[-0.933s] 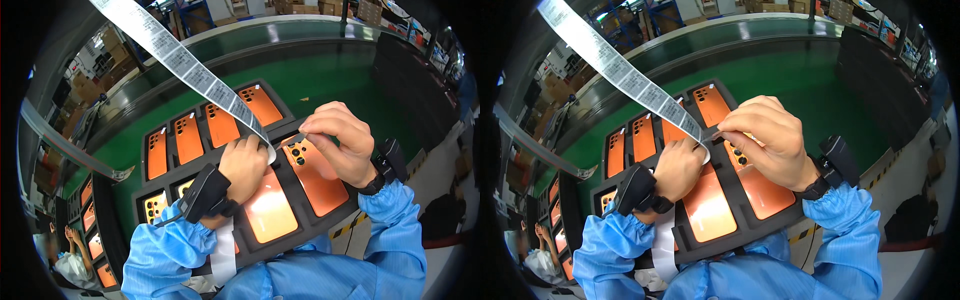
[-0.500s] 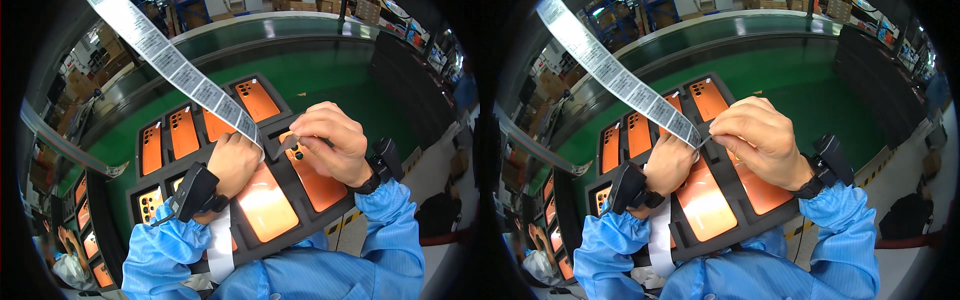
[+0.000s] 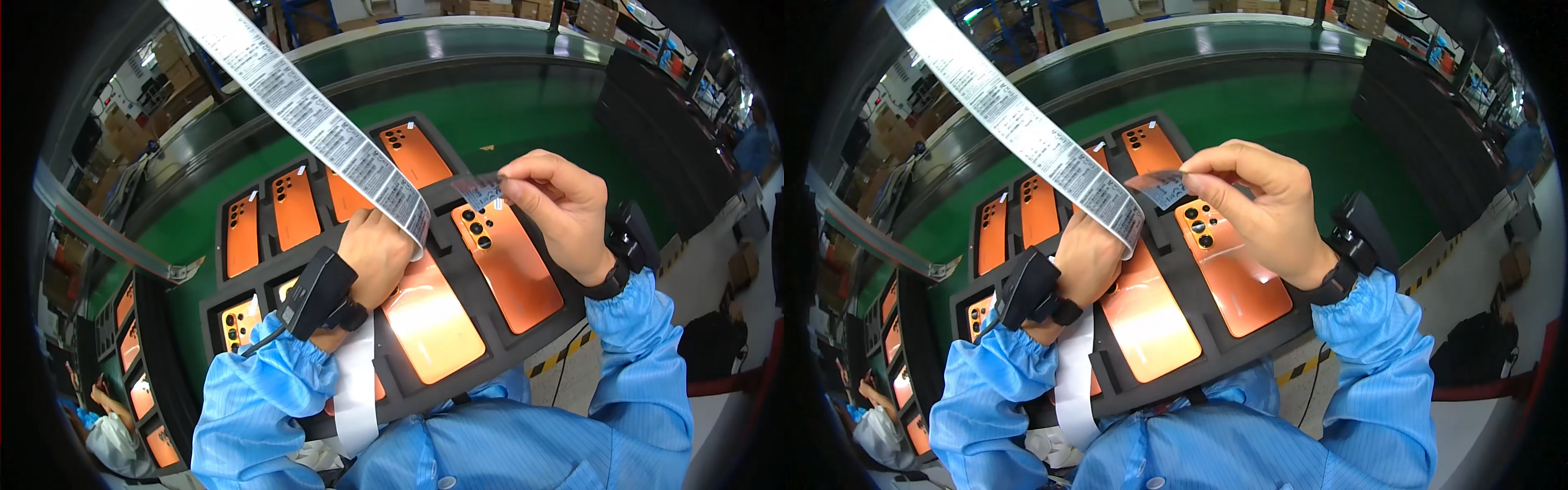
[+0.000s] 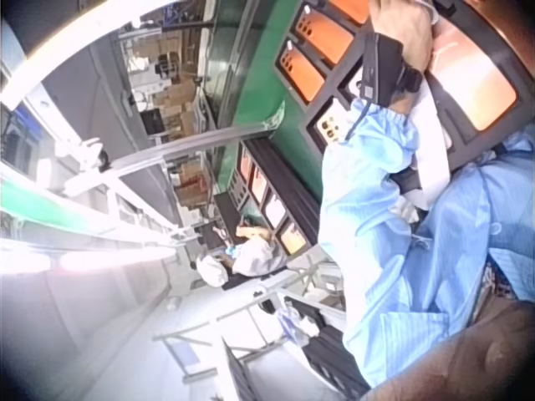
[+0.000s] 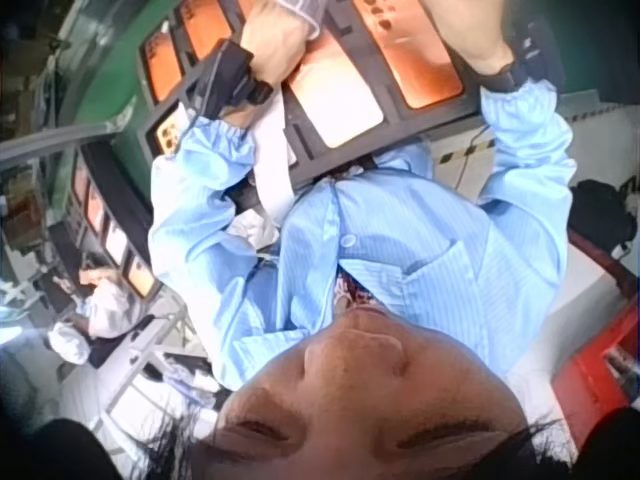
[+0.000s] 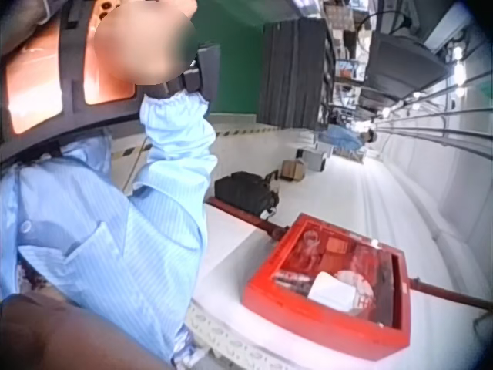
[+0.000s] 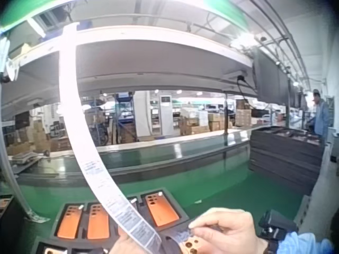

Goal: Applying identification stickers and protective film to the back of smartphones in a factory assembly line.

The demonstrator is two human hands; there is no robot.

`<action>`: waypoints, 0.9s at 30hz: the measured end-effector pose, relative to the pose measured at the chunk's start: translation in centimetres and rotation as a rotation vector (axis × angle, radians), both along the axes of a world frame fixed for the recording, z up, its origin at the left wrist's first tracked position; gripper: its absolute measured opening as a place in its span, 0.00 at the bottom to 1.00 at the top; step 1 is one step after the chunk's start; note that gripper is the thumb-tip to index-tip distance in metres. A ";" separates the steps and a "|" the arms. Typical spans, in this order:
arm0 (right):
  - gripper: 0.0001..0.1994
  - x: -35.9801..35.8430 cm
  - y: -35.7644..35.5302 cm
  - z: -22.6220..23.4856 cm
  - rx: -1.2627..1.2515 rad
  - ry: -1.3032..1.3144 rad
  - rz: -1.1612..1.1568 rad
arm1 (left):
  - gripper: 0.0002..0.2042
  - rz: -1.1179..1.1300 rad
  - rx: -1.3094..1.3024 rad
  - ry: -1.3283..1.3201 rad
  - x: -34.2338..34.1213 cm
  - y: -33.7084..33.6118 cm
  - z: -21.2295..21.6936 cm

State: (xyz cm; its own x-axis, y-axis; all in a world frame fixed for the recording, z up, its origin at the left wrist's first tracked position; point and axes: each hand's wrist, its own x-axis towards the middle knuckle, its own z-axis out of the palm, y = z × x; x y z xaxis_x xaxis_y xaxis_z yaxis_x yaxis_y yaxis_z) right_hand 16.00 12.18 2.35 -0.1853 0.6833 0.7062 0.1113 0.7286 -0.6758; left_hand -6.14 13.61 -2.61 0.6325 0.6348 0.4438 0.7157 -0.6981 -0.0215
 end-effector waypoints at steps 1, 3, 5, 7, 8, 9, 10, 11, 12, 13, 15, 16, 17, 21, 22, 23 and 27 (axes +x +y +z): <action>0.06 0.0 0.0 -0.2 -0.152 0.128 0.028 | 0.14 -0.013 -0.005 0.000 0.2 -0.4 0.4; 0.06 1.0 0.3 -0.1 -0.223 0.097 0.003 | 0.14 -0.092 -0.075 0.053 1.0 -2.2 2.0; 0.06 2.1 1.3 -0.5 -0.376 0.038 0.010 | 0.13 -0.137 0.039 0.019 2.0 -4.7 2.6; 0.05 -0.1 1.6 -0.9 -0.580 0.064 0.194 | 0.11 -0.078 0.064 0.079 0.9 -9.3 3.8; 0.05 -0.5 1.6 -1.2 -0.636 -0.010 0.269 | 0.11 -0.049 0.010 0.039 0.9 -11.0 3.7; 0.05 -0.8 1.4 -1.4 -0.688 -0.084 0.339 | 0.10 -0.024 -0.042 -0.001 0.9 -12.6 3.7; 0.06 -1.3 1.2 -2.0 -0.634 -0.171 0.375 | 0.09 0.005 -0.095 -0.035 0.8 -14.2 3.4; 0.06 -1.0 1.1 -3.3 -0.596 -0.259 0.378 | 0.09 0.005 -0.160 -0.079 0.8 -14.9 2.4; 0.07 -1.9 0.9 -4.0 -0.537 -0.284 0.441 | 0.09 0.005 -0.168 -0.059 -0.2 -16.6 1.8; 0.08 -2.1 0.4 -3.5 -0.514 -0.380 0.477 | 0.03 -0.050 -0.162 -0.139 -1.3 -18.1 1.0; 0.08 -2.5 -0.2 -3.7 -0.509 -0.499 0.490 | 0.04 -0.397 -0.313 -0.158 -1.4 -17.6 4.4; 0.08 -2.6 -0.3 -4.1 -0.467 -0.492 0.507 | 0.03 -0.482 -0.280 -0.219 -0.9 -16.8 5.3; 0.08 -2.7 -0.3 -4.3 -0.471 -0.487 0.507 | 0.04 -0.566 -0.245 -0.284 -0.6 -16.3 5.6; 0.06 -2.9 0.1 -5.2 -0.417 -0.496 0.533 | 0.08 -0.709 -0.296 -0.337 -1.1 -15.5 4.8; 0.06 -2.9 0.2 -5.3 -0.375 -0.488 0.545 | 0.08 -0.705 -0.247 -0.357 -1.1 -15.7 4.6; 0.06 -2.9 0.2 -5.2 -0.377 -0.494 0.553 | 0.07 -0.699 -0.197 -0.376 -1.1 -15.8 4.5; 0.06 -3.2 0.0 -4.8 -0.394 -0.543 0.571 | 0.06 -0.715 -0.191 -0.397 -1.3 -15.7 4.6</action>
